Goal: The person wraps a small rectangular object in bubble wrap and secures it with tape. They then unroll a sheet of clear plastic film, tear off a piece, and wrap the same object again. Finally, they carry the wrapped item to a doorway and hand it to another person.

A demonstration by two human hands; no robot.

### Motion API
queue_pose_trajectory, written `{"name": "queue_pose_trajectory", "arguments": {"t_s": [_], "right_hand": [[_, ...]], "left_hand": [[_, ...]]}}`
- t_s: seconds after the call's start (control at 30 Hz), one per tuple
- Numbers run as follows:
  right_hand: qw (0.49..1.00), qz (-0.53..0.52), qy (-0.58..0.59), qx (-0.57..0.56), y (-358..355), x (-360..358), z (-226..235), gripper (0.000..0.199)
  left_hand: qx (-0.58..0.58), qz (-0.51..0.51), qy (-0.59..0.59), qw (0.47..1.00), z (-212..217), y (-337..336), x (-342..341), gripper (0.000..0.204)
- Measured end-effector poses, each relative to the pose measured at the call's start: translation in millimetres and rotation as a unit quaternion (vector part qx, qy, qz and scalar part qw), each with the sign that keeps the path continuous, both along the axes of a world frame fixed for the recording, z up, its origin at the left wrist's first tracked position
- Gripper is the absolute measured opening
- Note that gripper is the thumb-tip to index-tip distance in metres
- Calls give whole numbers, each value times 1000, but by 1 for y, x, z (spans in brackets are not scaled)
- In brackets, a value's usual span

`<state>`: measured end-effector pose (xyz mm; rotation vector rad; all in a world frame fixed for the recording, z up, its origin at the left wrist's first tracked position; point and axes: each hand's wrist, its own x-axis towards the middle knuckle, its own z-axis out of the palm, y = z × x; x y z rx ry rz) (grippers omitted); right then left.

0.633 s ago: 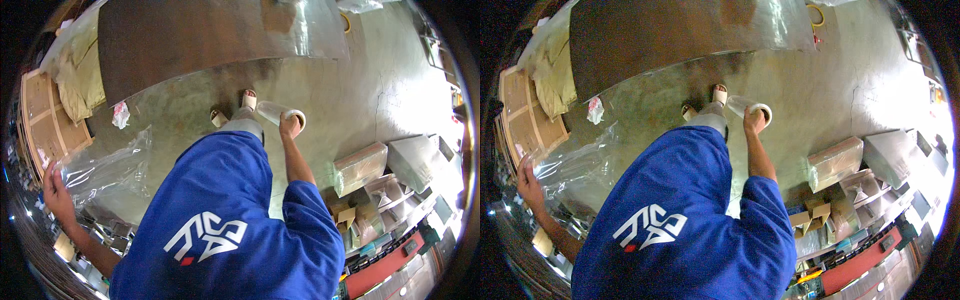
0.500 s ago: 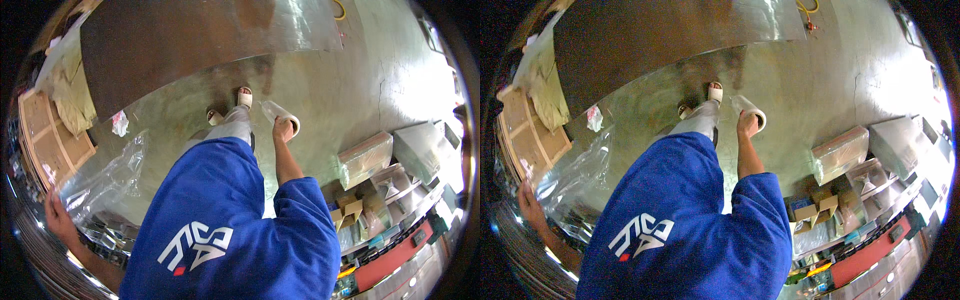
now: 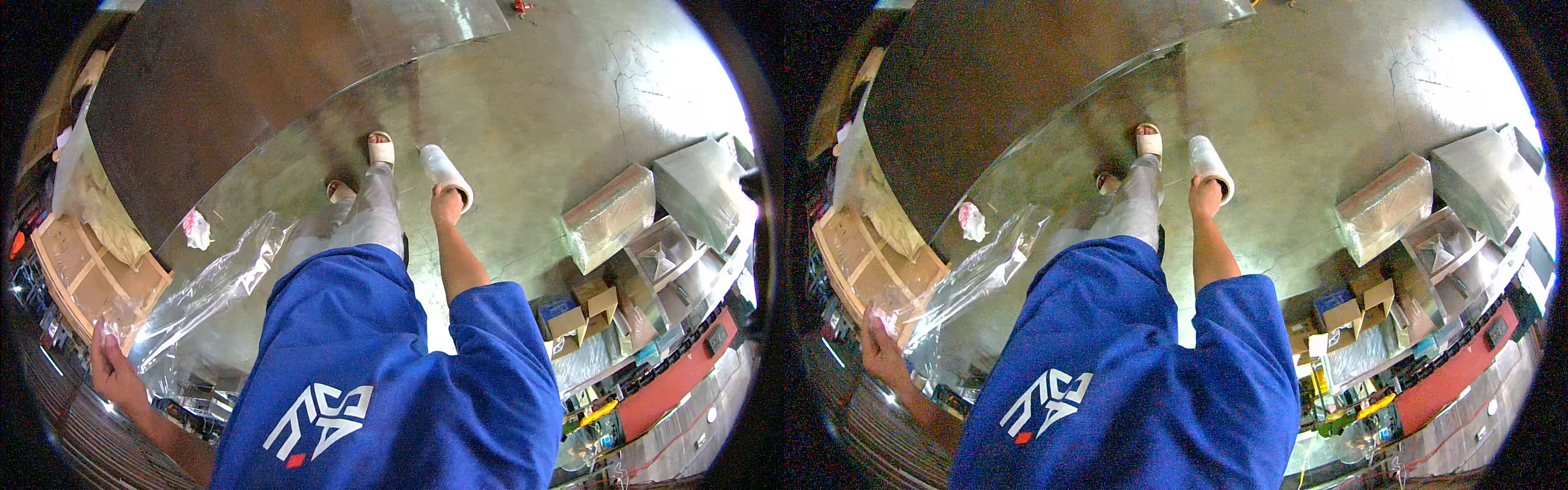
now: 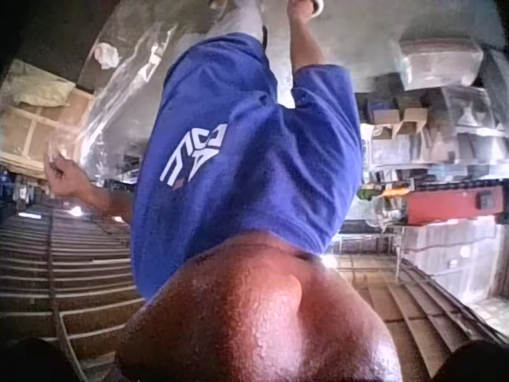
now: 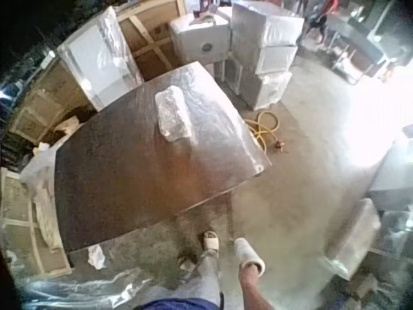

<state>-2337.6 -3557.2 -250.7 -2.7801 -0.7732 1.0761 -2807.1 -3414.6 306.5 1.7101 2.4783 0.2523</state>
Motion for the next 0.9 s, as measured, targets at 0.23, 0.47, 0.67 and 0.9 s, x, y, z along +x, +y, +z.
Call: {"name": "queue_pose_trajectory", "arguments": {"t_s": [0.23, 0.47, 0.67, 0.9], "right_hand": [[997, 1, -62, 49, 31, 22, 33, 41], [885, 66, 184, 423, 195, -32, 230, 30], [659, 382, 631, 146, 296, -128, 422, 50], [519, 665, 526, 108, 385, -226, 461, 39]], "left_hand": [[12, -86, -98, 991, -27, 7, 13, 29], [103, -167, -218, 956, -23, 9, 61, 29], [142, -258, -186, 938, -21, 37, 63, 27], [166, -224, -206, 938, -17, 76, 24, 45]]}}
